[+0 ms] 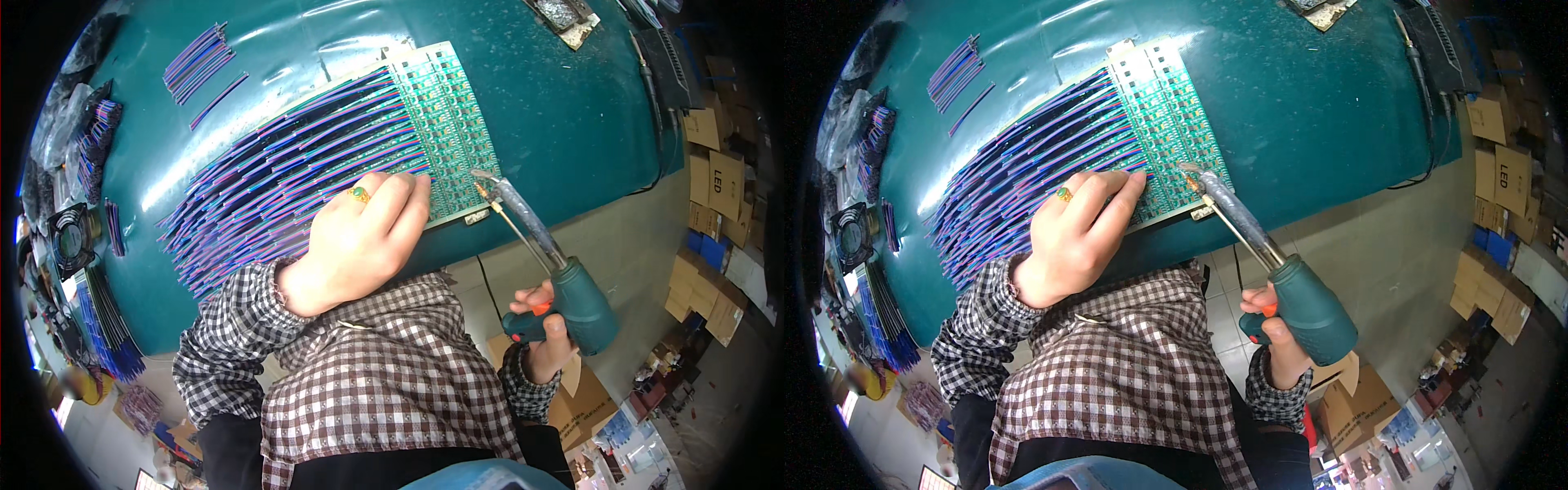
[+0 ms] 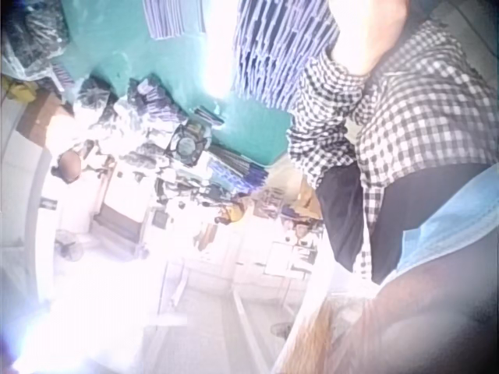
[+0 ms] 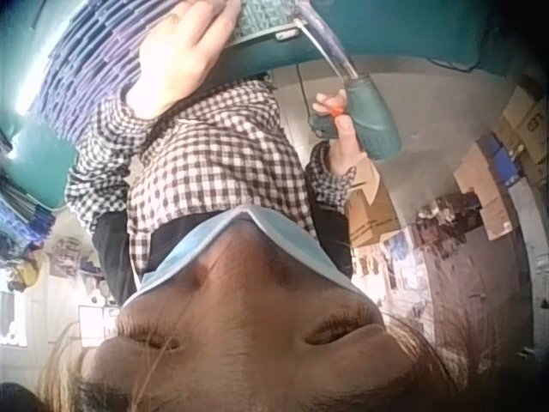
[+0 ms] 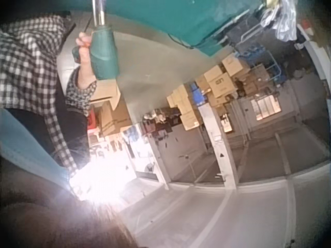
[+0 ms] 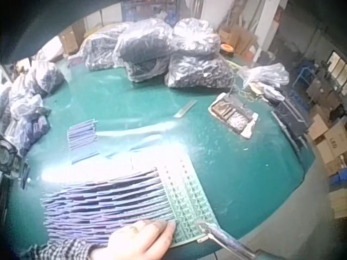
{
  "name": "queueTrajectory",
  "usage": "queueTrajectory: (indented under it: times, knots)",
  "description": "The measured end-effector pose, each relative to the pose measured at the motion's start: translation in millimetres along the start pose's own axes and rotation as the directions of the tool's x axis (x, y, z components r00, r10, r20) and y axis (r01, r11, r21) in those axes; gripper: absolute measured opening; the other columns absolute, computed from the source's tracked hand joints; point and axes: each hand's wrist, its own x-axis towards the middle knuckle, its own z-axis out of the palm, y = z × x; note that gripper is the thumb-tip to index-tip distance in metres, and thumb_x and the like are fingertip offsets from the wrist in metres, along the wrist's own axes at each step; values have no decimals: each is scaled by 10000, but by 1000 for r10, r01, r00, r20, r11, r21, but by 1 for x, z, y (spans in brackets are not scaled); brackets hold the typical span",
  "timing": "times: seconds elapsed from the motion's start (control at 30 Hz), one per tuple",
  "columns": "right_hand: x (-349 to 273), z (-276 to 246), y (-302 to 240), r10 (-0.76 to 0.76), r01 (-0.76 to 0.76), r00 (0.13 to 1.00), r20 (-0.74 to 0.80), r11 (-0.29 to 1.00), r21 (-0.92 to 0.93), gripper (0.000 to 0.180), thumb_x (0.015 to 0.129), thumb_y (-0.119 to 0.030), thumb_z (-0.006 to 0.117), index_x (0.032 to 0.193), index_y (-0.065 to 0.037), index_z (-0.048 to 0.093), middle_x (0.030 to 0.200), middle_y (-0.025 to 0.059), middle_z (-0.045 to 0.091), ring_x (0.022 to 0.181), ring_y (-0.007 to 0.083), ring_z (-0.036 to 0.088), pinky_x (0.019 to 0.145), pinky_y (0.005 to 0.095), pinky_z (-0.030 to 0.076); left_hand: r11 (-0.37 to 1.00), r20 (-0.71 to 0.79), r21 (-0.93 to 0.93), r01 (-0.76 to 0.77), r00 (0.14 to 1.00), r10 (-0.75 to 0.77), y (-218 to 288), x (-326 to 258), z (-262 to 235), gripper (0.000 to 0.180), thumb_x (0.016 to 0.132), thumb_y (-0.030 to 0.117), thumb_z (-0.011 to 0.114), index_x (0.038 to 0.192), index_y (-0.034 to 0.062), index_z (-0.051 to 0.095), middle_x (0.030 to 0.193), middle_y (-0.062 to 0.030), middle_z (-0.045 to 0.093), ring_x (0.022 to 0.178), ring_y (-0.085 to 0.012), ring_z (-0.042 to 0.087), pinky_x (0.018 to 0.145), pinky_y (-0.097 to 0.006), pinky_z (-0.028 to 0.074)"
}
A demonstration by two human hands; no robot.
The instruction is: The person attaches components and wires onto a circuit board using a soldering iron.
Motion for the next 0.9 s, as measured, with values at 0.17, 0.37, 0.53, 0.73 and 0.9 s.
queueTrajectory:
  times: [0.17, 0.37, 0.53, 0.73, 0.9]
  knots:
    - [1, 1, 2, 5, -3, 997, 82, 1000, -16, 513, 844, -270, 650, 1157, 110, 507, 894, 136, 609, 832, 256, 629, 694, 363, 576, 1000, -23, 10, 3, 1000, -3, 0, 1, 2, 345, 643, 34, 647, 983, -25, 655, 873, -74, 602, 697, -186, 583, 556, -272, 480]
    - [1, 1, 2, -2, 9, 990, 143, 999, -47, 491, 837, -202, 664, 1174, 115, 498, 853, 106, 590, 793, 230, 606, 753, 391, 552, 1000, -36, 11, 22, 999, -21, 1, 1, 4, 320, 647, 32, 650, 963, -20, 659, 857, -70, 593, 688, -181, 576, 559, -275, 479]
    - [1, 6, -1, -8, 20, 989, 147, 997, -76, 477, 841, -171, 665, 1175, 125, 495, 836, 98, 579, 777, 216, 597, 738, 390, 555, 999, -11, 29, 16, 1000, -16, 0, 0, 4, 322, 655, 62, 632, 966, -23, 638, 837, -67, 549, 699, -178, 554, 564, -266, 471]
    - [2, 10, -4, 0, 17, 990, 142, 992, -123, 480, 836, -187, 682, 1156, 127, 512, 818, 97, 578, 753, 211, 596, 723, 387, 555, 999, -22, 43, -14, 1000, 15, -1, 0, 6, 343, 654, 89, 613, 974, -33, 614, 822, -67, 504, 711, -179, 532, 569, -257, 463]
    - [2, 12, -5, 32, -18, 992, 123, 993, -114, 481, 829, -174, 691, 1155, 131, 512, 816, 102, 580, 749, 212, 597, 713, 383, 556, 999, -31, 42, -17, 999, 18, -1, 0, 6, 351, 646, 90, 613, 973, -34, 613, 817, -68, 500, 707, -180, 529, 567, -257, 462]
